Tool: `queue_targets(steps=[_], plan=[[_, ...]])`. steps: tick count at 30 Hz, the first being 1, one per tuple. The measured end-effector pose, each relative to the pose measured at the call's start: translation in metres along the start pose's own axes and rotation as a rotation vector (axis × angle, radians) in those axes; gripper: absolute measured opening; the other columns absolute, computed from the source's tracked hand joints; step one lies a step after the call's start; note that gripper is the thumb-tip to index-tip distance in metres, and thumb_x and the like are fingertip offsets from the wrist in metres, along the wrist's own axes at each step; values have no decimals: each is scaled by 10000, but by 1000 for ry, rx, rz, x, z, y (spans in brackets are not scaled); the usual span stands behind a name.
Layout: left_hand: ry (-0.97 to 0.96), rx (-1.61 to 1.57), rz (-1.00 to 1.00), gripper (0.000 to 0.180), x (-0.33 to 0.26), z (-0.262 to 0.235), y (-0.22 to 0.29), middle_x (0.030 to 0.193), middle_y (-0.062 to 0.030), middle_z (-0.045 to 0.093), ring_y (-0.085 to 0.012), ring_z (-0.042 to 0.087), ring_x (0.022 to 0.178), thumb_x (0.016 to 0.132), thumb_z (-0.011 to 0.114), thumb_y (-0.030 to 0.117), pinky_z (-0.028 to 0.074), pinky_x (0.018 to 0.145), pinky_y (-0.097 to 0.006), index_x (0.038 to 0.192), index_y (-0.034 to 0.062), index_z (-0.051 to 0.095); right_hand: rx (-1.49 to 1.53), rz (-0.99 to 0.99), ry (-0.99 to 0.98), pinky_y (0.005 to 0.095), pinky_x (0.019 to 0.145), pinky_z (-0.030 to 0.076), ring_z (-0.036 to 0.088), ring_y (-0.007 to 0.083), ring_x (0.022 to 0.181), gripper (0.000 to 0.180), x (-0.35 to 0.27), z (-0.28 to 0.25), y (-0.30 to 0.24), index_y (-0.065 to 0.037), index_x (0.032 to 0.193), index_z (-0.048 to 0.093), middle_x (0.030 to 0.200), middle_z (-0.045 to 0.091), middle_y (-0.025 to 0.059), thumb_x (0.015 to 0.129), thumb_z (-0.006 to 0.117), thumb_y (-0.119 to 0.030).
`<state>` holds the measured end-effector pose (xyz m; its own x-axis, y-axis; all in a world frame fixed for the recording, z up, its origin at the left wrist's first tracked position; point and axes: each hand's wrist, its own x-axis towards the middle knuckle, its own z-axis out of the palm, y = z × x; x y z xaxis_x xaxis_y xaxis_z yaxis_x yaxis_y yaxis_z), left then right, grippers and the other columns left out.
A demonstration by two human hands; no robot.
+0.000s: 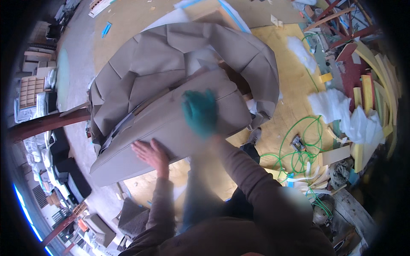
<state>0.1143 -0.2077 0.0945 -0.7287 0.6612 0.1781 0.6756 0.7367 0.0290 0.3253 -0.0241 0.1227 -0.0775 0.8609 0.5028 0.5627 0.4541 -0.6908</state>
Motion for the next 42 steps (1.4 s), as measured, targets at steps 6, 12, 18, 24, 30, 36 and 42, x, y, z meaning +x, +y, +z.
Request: queue_targets(steps=[6,12,18,24,30,36,42], plan=[[-73,-94,272,655,-21,-29,156,1735,-195,320,-392,185,1643,1074,497,406,109,1308,-579,1605,30,420,649,173,-196,448,1161,458,670,273,1231,309,11,-64,19,-82,1346,683,1326,720,91,1100,527,-187],[-178,-307,629,336,7,-48,229,1197,-107,717,-315,629,1195,1056,545,314,414,1077,-486,1258,86,688,846,883,-120,363,1102,511,673,184,1213,355,-58,-160,148,-22,1356,684,1302,710,86,1133,474,-203],[-590,-266,661,350,54,-32,271,1041,-142,759,-340,727,935,1076,559,353,555,837,-441,1132,77,767,674,906,-314,350,931,553,683,199,1084,320,-148,-153,276,-22,1322,684,1214,717,97,1138,506,-214],[-1336,-416,498,401,149,95,319,985,-84,788,-179,728,929,1075,611,406,561,872,-371,1156,53,783,167,952,-801,386,920,568,724,271,1058,267,-189,-100,363,-57,1277,692,1220,726,148,1078,554,-169],[-936,-25,991,402,170,212,367,1181,-199,773,-393,731,1089,1060,585,384,544,976,-487,1200,48,756,-17,756,-925,549,985,544,703,418,1147,475,-206,-53,355,-49,1296,625,1326,705,205,998,594,-419],[-1064,81,1058,395,184,316,375,1279,-221,739,-426,691,1199,1098,542,330,527,1039,-475,1329,60,716,-80,1244,-916,536,1051,518,668,407,1249,618,-255,-6,334,-60,1378,586,1321,711,232,958,652,-508],[-1151,39,880,382,192,354,371,1278,-197,753,-372,702,1195,1108,537,310,511,1061,-441,1304,51,739,85,761,-1193,502,944,551,709,387,1113,340,-307,24,372,-52,1185,724,1246,741,185,965,701,-311]])
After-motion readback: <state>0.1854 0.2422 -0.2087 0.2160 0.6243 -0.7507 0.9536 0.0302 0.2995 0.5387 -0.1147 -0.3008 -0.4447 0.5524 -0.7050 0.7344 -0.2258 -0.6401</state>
